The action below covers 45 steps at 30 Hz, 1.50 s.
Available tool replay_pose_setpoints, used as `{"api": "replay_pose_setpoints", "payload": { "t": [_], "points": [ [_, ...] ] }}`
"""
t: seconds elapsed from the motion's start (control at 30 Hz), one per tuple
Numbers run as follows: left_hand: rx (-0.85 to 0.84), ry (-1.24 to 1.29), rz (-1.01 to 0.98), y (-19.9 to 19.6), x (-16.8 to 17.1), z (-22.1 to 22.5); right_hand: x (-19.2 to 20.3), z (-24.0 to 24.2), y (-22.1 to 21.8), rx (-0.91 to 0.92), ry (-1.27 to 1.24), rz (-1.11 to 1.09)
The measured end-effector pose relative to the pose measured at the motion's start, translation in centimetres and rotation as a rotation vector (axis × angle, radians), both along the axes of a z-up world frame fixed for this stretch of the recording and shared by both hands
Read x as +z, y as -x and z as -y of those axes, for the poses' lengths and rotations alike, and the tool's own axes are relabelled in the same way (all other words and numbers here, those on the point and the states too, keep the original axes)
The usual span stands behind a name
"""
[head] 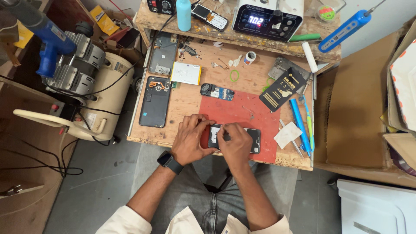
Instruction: The person applies a black adhesive strip onto the back of a mobile phone screen by hand, pressing it down and smoothing it along the edges.
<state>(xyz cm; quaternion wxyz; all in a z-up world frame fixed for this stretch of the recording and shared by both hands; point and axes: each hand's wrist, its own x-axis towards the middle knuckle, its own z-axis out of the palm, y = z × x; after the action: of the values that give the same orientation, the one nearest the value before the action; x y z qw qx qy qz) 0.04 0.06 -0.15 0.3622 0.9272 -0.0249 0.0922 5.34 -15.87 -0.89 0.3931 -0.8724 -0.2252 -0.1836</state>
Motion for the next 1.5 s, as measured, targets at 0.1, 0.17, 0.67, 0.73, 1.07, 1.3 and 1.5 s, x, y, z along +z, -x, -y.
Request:
{"api": "replay_pose_setpoints", "payload": {
  "t": [0.1, 0.17, 0.67, 0.73, 1.07, 1.3, 1.5],
  "points": [
    [0.003, -0.006, -0.013, -0.1, -0.1, 0.0, -0.1, -0.7, 0.2, 0.074, 0.001, 0.139],
    [-0.004, 0.001, -0.012, 0.0, -0.1, 0.0, -0.2, -0.3, 0.1, 0.020, 0.014, 0.054],
    [-0.090, -0.015, 0.000, -0.5, 1.0, -0.3, -0.7, 2.6, -2.1, 0.029, -0.496, -0.297],
    [-0.159, -0.051, -0.009, -1.5, 1.1, -0.4, -0.7, 3.2, -2.1, 0.097, -0.559, -0.311],
    [-0.155, -0.132, 0.088, -0.6, 0.3, 2.1, -0.4, 2.8, -4.4, 0.005, -0.494, -0.474],
    [-0.209, -0.278, 0.121, 1.6, -1.6, 4.7, -1.3, 1.4, -5.5, -0.025, -0.308, -0.341],
    [-0.208, -0.273, 0.098, 1.9, -2.6, 4.8, -1.9, 1.5, -5.3, 0.012, -0.308, -0.342]
  ]
}}
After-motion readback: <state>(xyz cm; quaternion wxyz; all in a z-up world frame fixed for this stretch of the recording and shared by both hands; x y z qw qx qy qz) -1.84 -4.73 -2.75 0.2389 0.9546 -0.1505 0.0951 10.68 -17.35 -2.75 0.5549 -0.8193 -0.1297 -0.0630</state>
